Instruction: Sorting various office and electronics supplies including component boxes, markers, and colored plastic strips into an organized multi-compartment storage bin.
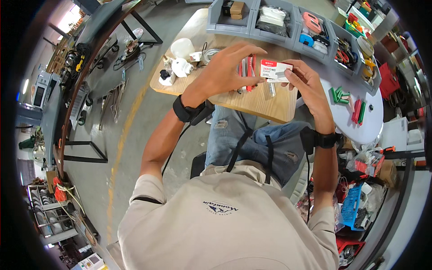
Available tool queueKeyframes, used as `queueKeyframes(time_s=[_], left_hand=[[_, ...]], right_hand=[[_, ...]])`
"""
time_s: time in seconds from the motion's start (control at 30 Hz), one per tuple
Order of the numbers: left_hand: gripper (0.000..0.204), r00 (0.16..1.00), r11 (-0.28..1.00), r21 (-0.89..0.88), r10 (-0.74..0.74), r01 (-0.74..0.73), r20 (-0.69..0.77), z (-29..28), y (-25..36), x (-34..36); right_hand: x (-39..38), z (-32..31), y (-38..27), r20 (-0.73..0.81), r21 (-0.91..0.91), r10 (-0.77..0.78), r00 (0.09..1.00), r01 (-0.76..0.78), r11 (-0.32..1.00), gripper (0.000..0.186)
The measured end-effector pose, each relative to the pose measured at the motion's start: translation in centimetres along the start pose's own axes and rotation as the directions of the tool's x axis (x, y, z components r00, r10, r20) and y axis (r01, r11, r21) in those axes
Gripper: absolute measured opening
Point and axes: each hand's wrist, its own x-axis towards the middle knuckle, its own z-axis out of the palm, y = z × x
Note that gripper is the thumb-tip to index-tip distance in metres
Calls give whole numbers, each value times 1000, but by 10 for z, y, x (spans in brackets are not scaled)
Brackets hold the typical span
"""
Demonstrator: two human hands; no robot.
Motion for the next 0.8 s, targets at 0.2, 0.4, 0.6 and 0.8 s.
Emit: queueKeyframes(time_s=[0.2, 0.4, 0.6, 0.8], left_hand=[[49, 998, 999, -25, 44, -43, 43, 1, -7, 4], [46, 998, 998, -16, -53, 54, 20, -4, -3, -3], [38, 985, 997, 75, 30, -18, -168, -10, -19, -11], [36, 987, 997, 77, 27, -15, -158, -12, -23, -16]], right_hand=[[4, 4, -4, 5, -16, -19, 1000, 19, 1000, 32], [7, 4, 0, -16, 48, -2, 1000, 3, 999, 34], [3, -5, -1, -193, 79, -3, 981, 19, 997, 42], [1, -9, -1, -230, 151, -37, 972, 73, 986, 54]])
